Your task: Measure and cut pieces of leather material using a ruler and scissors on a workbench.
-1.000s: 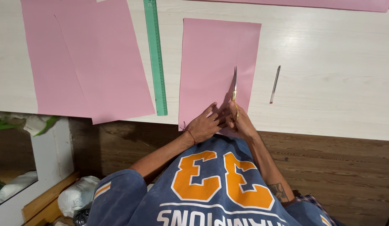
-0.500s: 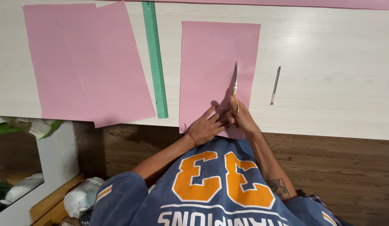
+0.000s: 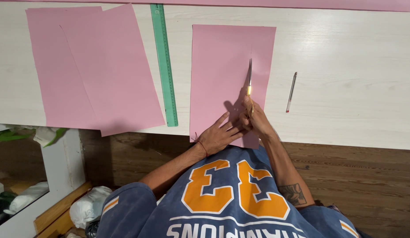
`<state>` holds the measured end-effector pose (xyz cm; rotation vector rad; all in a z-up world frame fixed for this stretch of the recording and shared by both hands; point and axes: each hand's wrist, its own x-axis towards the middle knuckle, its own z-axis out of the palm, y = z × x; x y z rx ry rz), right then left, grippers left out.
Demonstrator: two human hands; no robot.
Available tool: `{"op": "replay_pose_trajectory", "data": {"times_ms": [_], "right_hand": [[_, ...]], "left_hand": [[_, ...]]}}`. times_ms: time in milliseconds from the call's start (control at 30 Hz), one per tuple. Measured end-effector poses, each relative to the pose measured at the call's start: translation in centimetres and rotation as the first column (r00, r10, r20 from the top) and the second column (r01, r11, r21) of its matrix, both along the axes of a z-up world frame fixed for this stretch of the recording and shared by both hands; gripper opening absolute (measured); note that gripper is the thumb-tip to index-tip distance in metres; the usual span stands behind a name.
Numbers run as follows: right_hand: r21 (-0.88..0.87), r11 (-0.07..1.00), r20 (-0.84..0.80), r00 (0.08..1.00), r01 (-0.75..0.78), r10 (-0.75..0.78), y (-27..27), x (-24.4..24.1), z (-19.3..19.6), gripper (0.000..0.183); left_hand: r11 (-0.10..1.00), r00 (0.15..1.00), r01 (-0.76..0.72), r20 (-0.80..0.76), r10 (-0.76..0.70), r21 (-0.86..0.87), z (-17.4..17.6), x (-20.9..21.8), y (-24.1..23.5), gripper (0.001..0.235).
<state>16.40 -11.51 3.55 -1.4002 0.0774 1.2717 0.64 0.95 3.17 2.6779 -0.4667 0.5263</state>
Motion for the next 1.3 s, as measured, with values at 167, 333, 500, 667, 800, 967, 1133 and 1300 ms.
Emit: {"op": "replay_pose_trajectory", "data": {"times_ms": [167, 333, 500, 667, 800, 967, 1133, 1300], "right_hand": [[-0.009, 1.0, 0.011, 1.0, 0.011, -0.011, 0.1, 0.8, -1.2, 0.051], [-0.035, 0.999, 0.043, 0.999, -0.019, 0.021, 0.0, 1.7, -3.1, 0.051], [-0.084, 0.992, 0.117, 0.988, -0.09, 0.1, 0.8, 2.8, -2.0, 0.054], [-0.096, 0.993, 0.098, 0.992, -0.072, 0.081, 1.1, 3.4, -2.7, 0.054], [-0.094, 0.992, 0.111, 0.989, -0.084, 0.094, 1.6, 4.0, -2.0, 0.053], [-0.099, 0.991, 0.137, 0.985, -0.088, 0.101, 2.7, 4.8, -0.8, 0.053], [-0.099, 0.99, 0.151, 0.982, -0.097, 0.112, 3.6, 5.3, 0.0, 0.053], [-0.114, 0.987, 0.183, 0.974, -0.115, 0.134, 3.6, 6.1, -1.7, 0.055]], "left_hand": [[1.0, 0.999, -0.003, -0.032, 0.003, -0.003, -2.9, -0.8, -0.8, 0.037], [1.0, 0.999, -0.02, -0.049, 0.021, 0.014, -3.7, -1.1, -1.3, 0.041], [0.995, 0.994, -0.045, -0.093, 0.053, 0.087, -2.4, -1.0, -1.1, 0.045], [0.991, 0.991, -0.051, -0.121, 0.066, 0.124, -2.7, -1.3, -1.4, 0.049], [0.98, 0.982, -0.051, -0.169, 0.084, 0.191, -3.6, -1.6, -1.8, 0.056], [0.976, 0.98, -0.062, -0.172, 0.099, 0.208, -3.9, -1.5, -1.8, 0.058], [0.977, 0.982, -0.07, -0.158, 0.103, 0.203, -3.5, -1.4, -1.8, 0.059], [0.973, 0.984, -0.074, -0.144, 0.108, 0.22, -3.4, -1.4, -1.8, 0.058]]}}
